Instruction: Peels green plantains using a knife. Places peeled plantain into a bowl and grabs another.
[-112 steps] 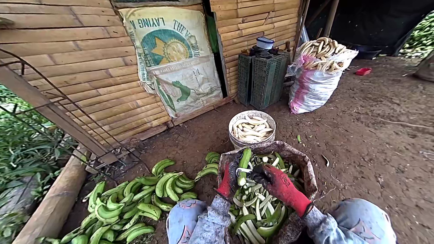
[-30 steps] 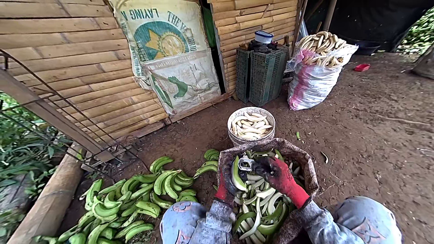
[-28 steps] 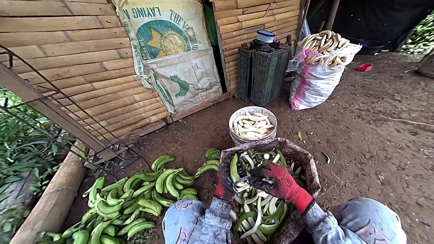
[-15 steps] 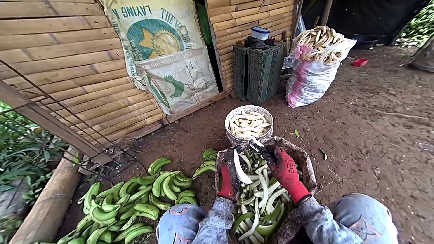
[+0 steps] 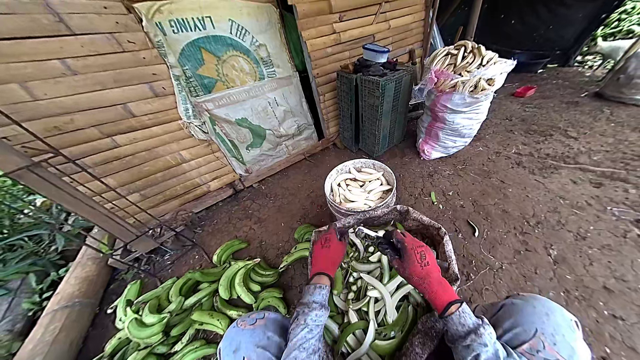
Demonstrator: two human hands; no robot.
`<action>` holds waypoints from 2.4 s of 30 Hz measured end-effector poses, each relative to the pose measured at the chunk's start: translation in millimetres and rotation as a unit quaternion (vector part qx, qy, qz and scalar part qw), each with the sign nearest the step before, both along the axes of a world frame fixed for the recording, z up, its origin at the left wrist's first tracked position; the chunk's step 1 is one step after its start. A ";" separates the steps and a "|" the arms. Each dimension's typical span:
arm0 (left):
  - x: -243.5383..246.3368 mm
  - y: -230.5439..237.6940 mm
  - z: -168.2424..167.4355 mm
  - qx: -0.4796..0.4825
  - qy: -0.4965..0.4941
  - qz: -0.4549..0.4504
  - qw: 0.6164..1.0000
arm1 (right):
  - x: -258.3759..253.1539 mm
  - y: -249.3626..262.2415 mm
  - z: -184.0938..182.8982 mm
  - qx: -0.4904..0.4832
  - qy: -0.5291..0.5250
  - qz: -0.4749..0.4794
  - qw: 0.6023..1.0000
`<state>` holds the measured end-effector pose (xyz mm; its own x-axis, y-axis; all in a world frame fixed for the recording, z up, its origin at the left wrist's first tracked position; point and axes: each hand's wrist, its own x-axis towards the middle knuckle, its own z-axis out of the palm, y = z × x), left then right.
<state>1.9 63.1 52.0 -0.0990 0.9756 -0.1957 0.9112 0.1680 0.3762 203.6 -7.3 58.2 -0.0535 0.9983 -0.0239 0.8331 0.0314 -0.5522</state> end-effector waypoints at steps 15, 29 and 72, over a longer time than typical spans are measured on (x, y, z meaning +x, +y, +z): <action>-34.5 -18.6 -45.2 0.086 -0.469 0.091 0.874 | -10.2 1.2 -14.3 0.029 0.050 0.025 0.998; -14.0 -57.5 -12.2 0.098 -0.627 0.039 0.772 | -32.4 -9.1 -52.4 0.224 0.058 0.139 0.963; -10.6 -63.5 -36.1 0.093 -0.679 0.077 0.724 | -15.6 -17.4 -28.0 0.095 0.148 0.107 0.979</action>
<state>-8.7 -0.4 15.9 -0.0492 0.9954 -0.0821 -0.3443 0.0602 0.9369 188.0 -24.7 30.2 -0.2379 0.9485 0.2092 0.6012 0.3130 -0.7353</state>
